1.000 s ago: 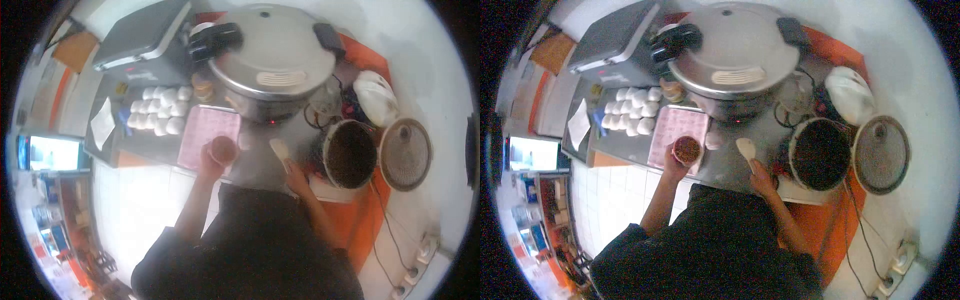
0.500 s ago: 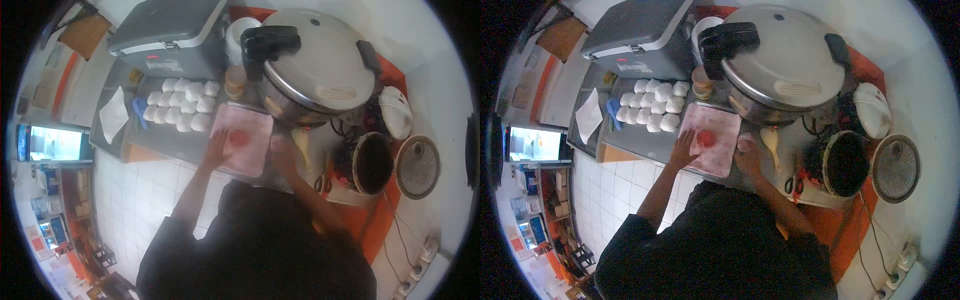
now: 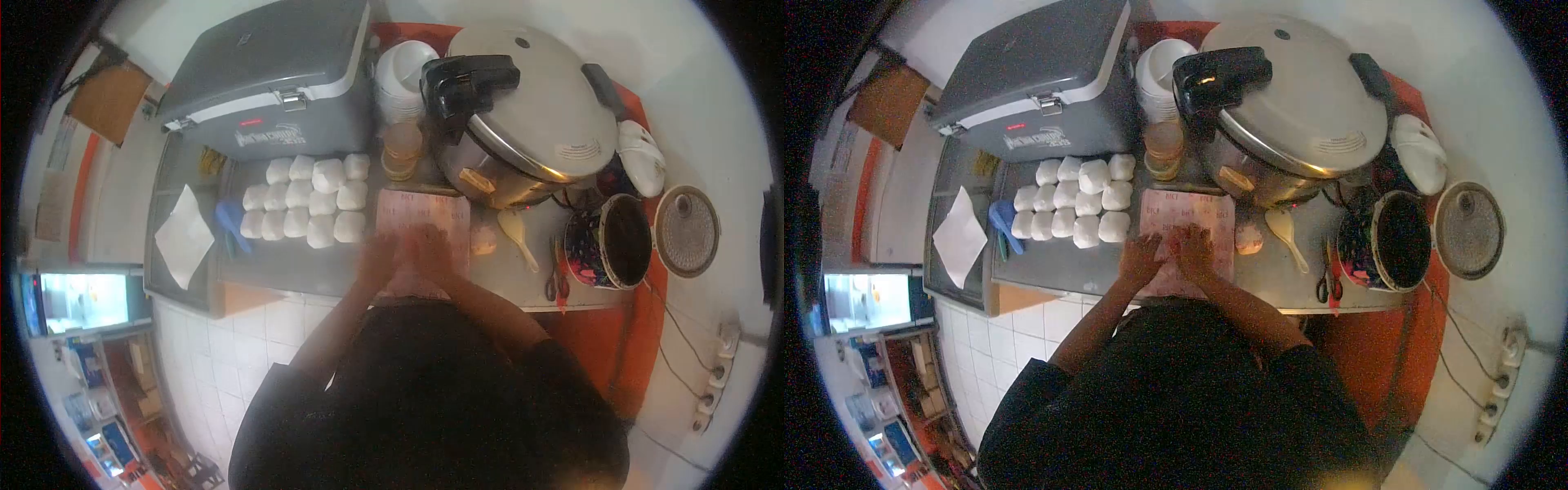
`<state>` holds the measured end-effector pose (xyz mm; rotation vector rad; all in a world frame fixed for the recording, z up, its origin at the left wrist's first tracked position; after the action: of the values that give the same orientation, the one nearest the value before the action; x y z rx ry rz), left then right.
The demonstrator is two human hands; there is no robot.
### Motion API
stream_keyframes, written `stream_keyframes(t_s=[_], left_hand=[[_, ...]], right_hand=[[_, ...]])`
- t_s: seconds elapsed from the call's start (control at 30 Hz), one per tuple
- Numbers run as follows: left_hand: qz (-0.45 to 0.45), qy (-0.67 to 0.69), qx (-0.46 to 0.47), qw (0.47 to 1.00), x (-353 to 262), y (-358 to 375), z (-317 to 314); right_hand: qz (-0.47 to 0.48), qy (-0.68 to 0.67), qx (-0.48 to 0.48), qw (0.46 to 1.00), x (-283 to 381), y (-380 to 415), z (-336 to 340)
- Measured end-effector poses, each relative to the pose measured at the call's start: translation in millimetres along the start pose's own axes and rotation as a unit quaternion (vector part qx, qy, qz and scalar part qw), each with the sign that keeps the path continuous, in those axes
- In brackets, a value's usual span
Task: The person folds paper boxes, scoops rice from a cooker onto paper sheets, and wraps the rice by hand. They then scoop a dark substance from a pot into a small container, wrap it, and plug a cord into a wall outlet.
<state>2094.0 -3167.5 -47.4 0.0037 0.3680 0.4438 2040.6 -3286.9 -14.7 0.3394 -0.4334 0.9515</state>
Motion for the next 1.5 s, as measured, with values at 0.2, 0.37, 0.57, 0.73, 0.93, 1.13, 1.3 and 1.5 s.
stream_keyframes(t_s=[0.2,0.37,0.57,0.73,0.93,1.13,1.3,1.5], left_hand=[[-0.091,-0.046,-0.163,0.981,20.3,-74.0,29.2],[-0.101,0.017,-0.139,0.985,20.0,-89.8,7.0],[-0.016,0.12,-0.044,0.992,6.7,-96.9,35.4],[-0.062,0.14,-0.1,0.983,5.7,-134.7,41.7],[-0.147,0.036,-0.052,0.987,-1.9,-153.4,55.4],[-0.24,0.064,-0.024,0.968,-35.0,-69.3,46.0],[-0.308,-0.029,0.001,0.951,-53.9,-31.4,44.9],[-0.334,-0.002,-0.018,0.942,-62.9,-27.5,48.6]], right_hand=[[0.023,-0.065,0.0,0.998,-1.6,0.6,35.3],[-0.225,-0.025,0.049,0.973,-95.0,46.7,90.0],[-0.251,0.061,-0.194,0.947,-209.3,92.6,97.3],[-0.239,-0.01,-0.248,0.939,-149.8,47.0,135.2],[-0.036,-0.171,-0.157,0.972,-38.7,-33.2,106.3],[0.067,0.112,0.09,0.987,19.7,-22.0,49.4],[0.009,0.215,0.174,0.961,-25.8,42.7,-4.2],[0.0,0.157,0.111,0.981,-13.6,36.2,13.7]])
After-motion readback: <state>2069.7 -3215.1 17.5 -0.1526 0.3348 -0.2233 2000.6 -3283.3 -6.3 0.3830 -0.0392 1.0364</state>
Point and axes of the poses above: each hand's wrist, its own y-axis away from the middle knuckle, its own z-axis out of the back of the hand, x = y × z, the point moved 9 cm from there along -y, towards the middle knuckle, and after that the axes turned 12 degrees about -z, right-handed, at the moved point
